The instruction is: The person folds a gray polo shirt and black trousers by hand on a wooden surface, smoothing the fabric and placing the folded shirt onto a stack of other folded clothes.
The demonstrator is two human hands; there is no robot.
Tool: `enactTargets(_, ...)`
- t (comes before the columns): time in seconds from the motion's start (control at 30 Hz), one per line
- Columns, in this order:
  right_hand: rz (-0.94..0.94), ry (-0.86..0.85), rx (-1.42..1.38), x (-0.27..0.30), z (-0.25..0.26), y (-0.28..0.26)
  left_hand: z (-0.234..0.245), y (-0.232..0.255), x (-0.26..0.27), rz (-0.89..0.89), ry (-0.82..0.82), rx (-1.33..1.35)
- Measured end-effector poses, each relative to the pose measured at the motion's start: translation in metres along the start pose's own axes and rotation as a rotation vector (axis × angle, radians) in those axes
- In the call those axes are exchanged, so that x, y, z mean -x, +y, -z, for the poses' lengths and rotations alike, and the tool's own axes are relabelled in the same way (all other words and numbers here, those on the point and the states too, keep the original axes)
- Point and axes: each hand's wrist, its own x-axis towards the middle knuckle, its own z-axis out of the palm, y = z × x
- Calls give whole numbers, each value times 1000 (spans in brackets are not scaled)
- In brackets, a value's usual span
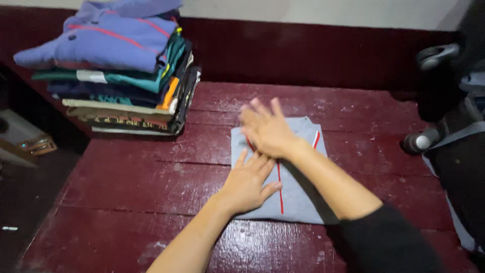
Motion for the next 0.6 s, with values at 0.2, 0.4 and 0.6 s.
enactTargets(0.2,166,-144,-306,3,-13,-18,1,1,3,22,-57,37)
enactTargets(0.4,49,-255,-366,-21,-5,-22,-2,-3,5,-39,21,15)
enactTargets(0.6,44,226,-512,43,14,17,3,0,2,24,-110,-3)
